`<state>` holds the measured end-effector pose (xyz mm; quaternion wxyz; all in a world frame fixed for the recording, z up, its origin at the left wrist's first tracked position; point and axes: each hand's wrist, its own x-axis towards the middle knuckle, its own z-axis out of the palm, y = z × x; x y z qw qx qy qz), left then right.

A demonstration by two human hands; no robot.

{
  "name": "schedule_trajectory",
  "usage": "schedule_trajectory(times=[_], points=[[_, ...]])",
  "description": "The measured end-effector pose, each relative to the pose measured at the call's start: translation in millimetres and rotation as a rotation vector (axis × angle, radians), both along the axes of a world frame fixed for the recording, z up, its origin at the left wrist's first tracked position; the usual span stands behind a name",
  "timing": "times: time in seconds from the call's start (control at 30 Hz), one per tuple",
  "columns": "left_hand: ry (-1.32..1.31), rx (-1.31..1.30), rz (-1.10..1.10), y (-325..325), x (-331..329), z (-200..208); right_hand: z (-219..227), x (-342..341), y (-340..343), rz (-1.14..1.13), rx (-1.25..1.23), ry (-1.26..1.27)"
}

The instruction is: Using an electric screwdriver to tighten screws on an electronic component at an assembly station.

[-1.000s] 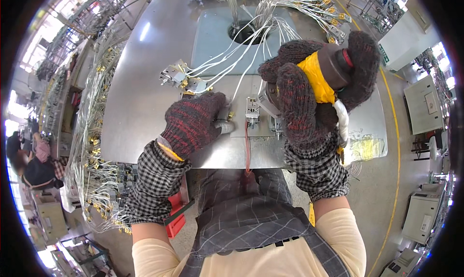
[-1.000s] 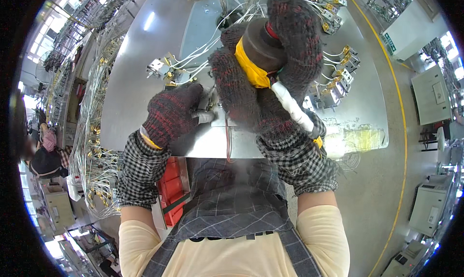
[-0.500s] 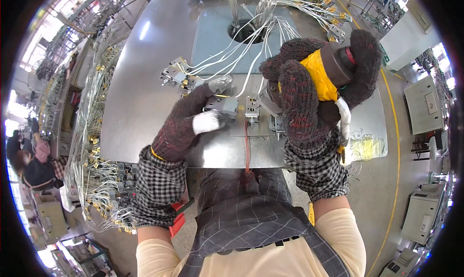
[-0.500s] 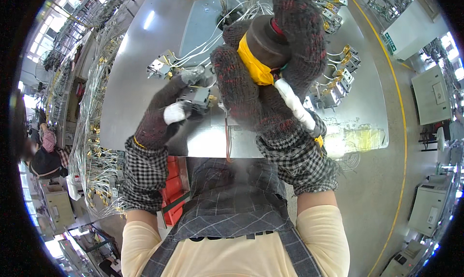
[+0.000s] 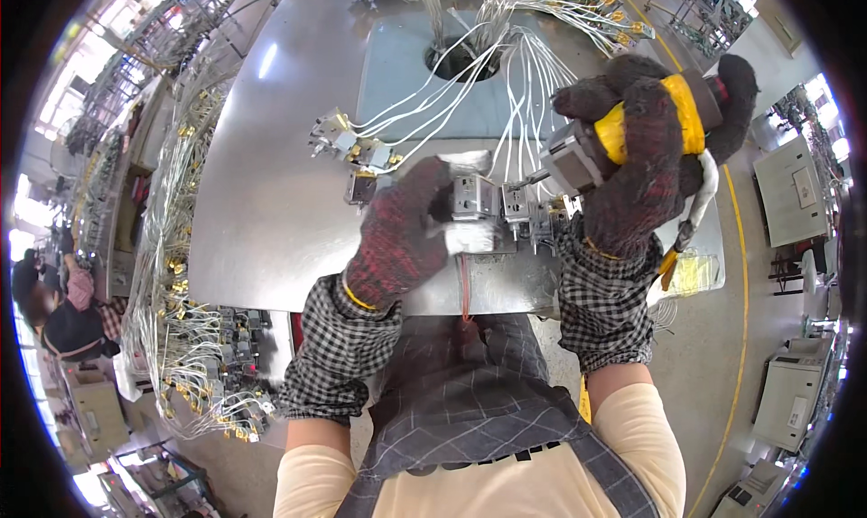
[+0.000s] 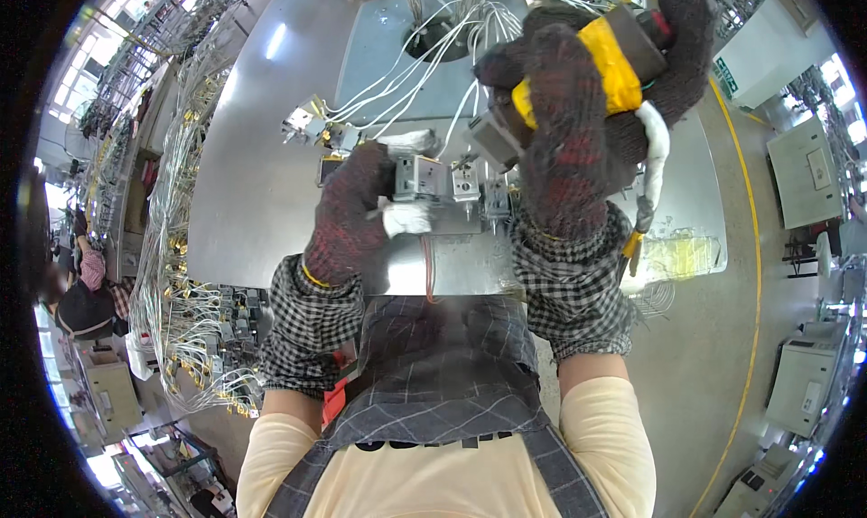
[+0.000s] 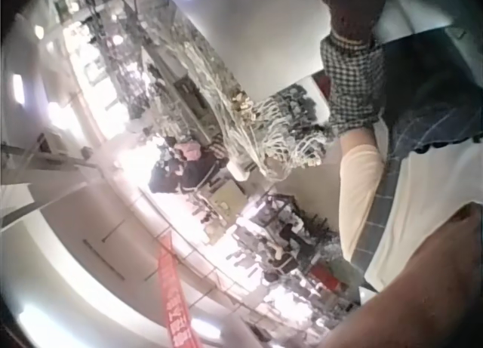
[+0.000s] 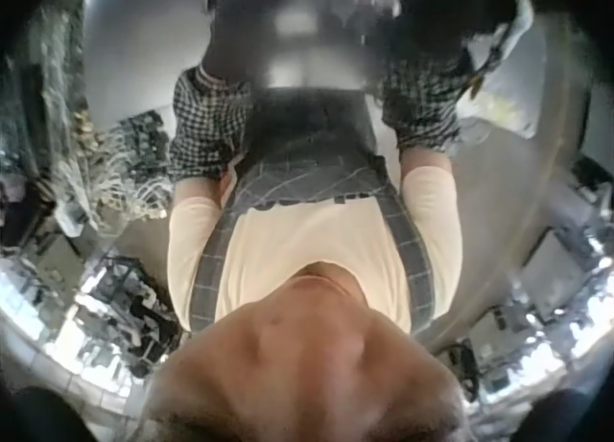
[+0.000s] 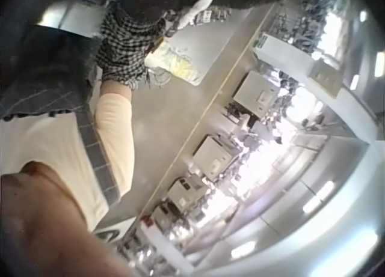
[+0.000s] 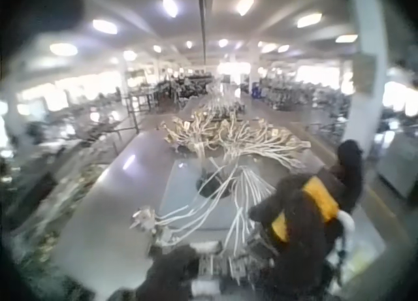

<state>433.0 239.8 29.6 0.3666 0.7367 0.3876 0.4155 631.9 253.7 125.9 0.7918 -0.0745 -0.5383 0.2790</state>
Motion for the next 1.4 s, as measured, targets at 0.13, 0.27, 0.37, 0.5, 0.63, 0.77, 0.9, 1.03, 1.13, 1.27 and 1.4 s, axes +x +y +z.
schedule_trajectory(times=[0.13,0.27,0.37,0.5,0.63,0.77,0.9,1.03,1.13,1.27,1.4], points=[[-0.014,-0.052,-0.003,5,-7,8,-15,5,6,0.08,-0.108,0.076],[0.256,0.022,0.029,2,-1,23,-13,-10,-4,0.04,-0.162,0.026],[0.384,0.106,0.062,2,5,29,-14,-12,-8,0.021,-0.176,0.007],[0.436,-0.01,0.056,3,12,29,-16,-13,-8,-0.003,-0.178,-0.029],[0.485,0.048,0.072,2,9,27,-18,-16,-6,0.003,-0.172,-0.041],[0.379,0.041,0.065,-12,0,35,-20,-13,-2,-0.009,-0.152,-0.058],[1.037,0.271,0.496,-22,-34,40,-21,-21,4,-0.142,-0.095,-0.24],[0.745,0.145,0.463,-15,-43,21,-25,-31,6,-0.18,-0.076,-0.314],[-0.072,-0.339,0.172,-17,-52,5,-18,-29,3,-0.155,-0.1,-0.259],[-0.017,-0.103,0.033,-28,-17,-9,-17,-28,-2,-0.108,-0.136,-0.173],[-0.407,-0.353,0.005,-35,-15,-4,-21,-22,-1,-0.13,-0.143,-0.132]])
